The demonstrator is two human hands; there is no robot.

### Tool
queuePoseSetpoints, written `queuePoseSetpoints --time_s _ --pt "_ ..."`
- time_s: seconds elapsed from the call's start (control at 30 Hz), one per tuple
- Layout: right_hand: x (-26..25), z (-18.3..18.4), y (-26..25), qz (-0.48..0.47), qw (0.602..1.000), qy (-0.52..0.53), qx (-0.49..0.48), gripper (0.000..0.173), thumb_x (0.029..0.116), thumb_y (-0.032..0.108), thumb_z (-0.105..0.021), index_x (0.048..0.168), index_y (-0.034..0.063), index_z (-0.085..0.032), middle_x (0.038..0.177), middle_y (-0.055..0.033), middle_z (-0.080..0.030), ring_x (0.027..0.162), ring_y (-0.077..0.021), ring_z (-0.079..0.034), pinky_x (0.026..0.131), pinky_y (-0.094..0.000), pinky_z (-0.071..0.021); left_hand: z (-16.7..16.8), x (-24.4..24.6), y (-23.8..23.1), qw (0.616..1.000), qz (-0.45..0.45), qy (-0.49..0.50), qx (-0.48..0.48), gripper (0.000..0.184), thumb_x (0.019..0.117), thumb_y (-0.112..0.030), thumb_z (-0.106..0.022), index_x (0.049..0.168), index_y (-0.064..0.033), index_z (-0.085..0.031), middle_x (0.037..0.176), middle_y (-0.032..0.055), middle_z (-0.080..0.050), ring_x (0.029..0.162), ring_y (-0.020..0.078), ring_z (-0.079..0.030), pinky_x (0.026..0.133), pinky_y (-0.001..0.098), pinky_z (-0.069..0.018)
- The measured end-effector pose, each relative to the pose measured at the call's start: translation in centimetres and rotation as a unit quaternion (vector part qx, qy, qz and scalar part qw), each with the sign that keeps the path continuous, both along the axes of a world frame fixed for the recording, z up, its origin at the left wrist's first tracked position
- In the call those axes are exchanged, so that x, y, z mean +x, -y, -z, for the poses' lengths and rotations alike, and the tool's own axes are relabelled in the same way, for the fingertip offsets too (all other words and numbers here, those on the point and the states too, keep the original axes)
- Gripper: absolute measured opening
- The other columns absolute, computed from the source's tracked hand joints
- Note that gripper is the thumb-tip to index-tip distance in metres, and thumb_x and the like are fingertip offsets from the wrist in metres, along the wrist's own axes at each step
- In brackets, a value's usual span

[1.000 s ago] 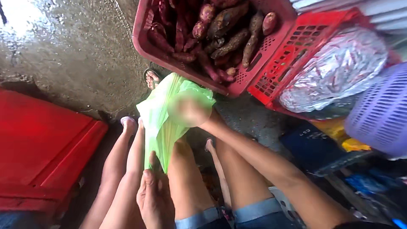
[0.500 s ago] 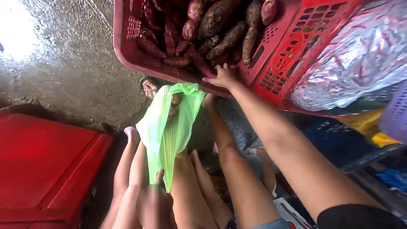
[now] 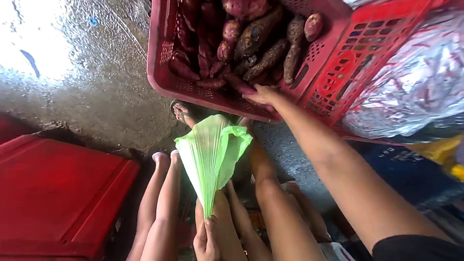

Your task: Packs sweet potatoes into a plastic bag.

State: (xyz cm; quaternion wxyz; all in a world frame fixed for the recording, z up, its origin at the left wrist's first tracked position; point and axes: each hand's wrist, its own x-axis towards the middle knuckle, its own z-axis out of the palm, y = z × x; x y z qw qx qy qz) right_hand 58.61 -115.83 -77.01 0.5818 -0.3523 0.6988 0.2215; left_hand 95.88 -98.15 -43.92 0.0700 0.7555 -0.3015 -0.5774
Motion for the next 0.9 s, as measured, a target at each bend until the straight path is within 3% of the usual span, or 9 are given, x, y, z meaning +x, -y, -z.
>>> queuePoseSetpoints --time_s 0.07,0.17,0.27,0.37,0.43,0.5,0.53,0.73,0.9 --pt "-0.4 0.2 -0.2 -0.081 0.996 0.028 0.006 0.081 0.0918 0.064 -0.064 0.153 0.0130 -0.049 0.144 -0.0271 -0.055 0.136 -0.0478 -0.049 0.110 -0.0727 -0.0329 0.4 -0.6 0.6 1.000 -0.003 0.002 -0.014 0.036 0.1083 -0.020 -0.042 0.087 -0.0074 -0.068 0.070 -0.0112 -0.061 0.061 -0.0057 -0.054 0.059 0.0125 -0.0475" --pt "-1.7 1.6 0.6 -0.104 0.992 0.074 -0.024 0.056 0.0934 0.047 -0.070 0.130 0.0047 -0.066 0.126 -0.0273 -0.066 0.123 -0.0462 -0.060 0.102 -0.0721 -0.0417 0.9 -1.6 1.5 1.000 -0.002 -0.013 -0.016 0.035 0.1068 -0.016 -0.041 0.087 -0.0055 -0.069 0.070 -0.0105 -0.061 0.063 -0.0062 -0.056 0.062 0.0124 -0.0486" --pt "-2.3 -0.1 2.5 -0.127 0.983 0.131 -0.012 0.054 0.0930 0.045 -0.073 0.125 0.0011 -0.067 0.122 -0.0263 -0.067 0.120 -0.0436 -0.062 0.104 -0.0687 -0.0430 1.1 -1.9 1.4 1.000 0.018 -0.003 0.003 0.036 0.1076 -0.018 -0.042 0.087 -0.0064 -0.070 0.070 -0.0104 -0.061 0.064 -0.0060 -0.055 0.062 0.0124 -0.0481" --pt "-2.2 -1.8 3.6 -0.056 0.983 0.174 0.004 0.050 0.0913 0.041 -0.077 0.118 -0.0008 -0.071 0.114 -0.0247 -0.070 0.111 -0.0403 -0.065 0.100 -0.0656 -0.0466 1.2 -2.0 1.3 0.999 0.030 0.007 0.022 0.036 0.1072 -0.021 -0.044 0.088 -0.0058 -0.070 0.073 -0.0069 -0.063 0.065 -0.0023 -0.057 0.063 0.0148 -0.0491" --pt "-2.2 -2.2 3.9 0.028 0.980 0.191 0.039 0.042 0.0915 0.040 -0.075 0.106 0.0010 -0.073 0.095 -0.0169 -0.072 0.088 -0.0290 -0.070 0.081 -0.0541 -0.0575 1.4 -2.1 1.1 0.999 0.042 0.008 0.023 0.036 0.1071 -0.023 -0.045 0.088 -0.0061 -0.071 0.074 -0.0057 -0.063 0.066 -0.0010 -0.057 0.063 0.0160 -0.0496" --pt "-1.7 -3.7 4.6 0.129 0.967 0.209 0.071 0.032 0.0961 0.035 -0.066 0.083 0.0054 -0.065 0.063 -0.0012 -0.053 0.051 -0.0095 -0.047 0.050 -0.0297 -0.0418 1.5 -2.2 1.1 0.998 0.051 0.007 0.021 0.036 0.1070 -0.023 -0.046 0.088 -0.0070 -0.071 0.074 -0.0059 -0.063 0.066 -0.0010 -0.057 0.063 0.0159 -0.0494" --pt "-1.4 -4.9 5.3 0.181 0.952 0.223 0.101 0.031 0.0996 0.033 -0.060 0.081 0.0079 -0.062 0.059 0.0028 -0.047 0.046 -0.0048 -0.042 0.045 -0.0230 -0.0373 1.6 -2.3 1.1 0.998 0.052 0.005 0.018 0.036 0.1070 -0.024 -0.046 0.087 -0.0071 -0.070 0.075 -0.0060 -0.063 0.067 -0.0010 -0.058 0.064 0.0157 -0.0495" --pt "-0.1 -5.6 6.2 0.369 0.869 0.307 0.120 0.034 0.0997 0.030 -0.039 0.099 0.0099 -0.066 0.091 -0.0066 -0.072 0.078 -0.0156 -0.070 0.069 -0.0321 -0.0580 1.2 -3.8 3.3 1.000 0.020 -0.004 -0.006 0.033 0.1036 -0.013 -0.045 0.086 -0.0004 -0.070 0.076 -0.0074 -0.066 0.071 -0.0067 -0.059 0.068 0.0120 -0.0498" --pt "1.2 -5.7 6.5 0.476 0.783 0.379 0.128 0.047 0.1021 0.037 -0.029 0.093 0.0106 -0.066 0.087 -0.0078 -0.075 0.076 -0.0206 -0.073 0.069 -0.0370 -0.0616 2.0 -2.7 2.5 1.000 -0.015 -0.026 -0.009 0.038 0.1083 -0.027 -0.044 0.089 -0.0076 -0.070 0.070 -0.0113 -0.059 0.061 -0.0055 -0.052 0.058 0.0128 -0.0448"
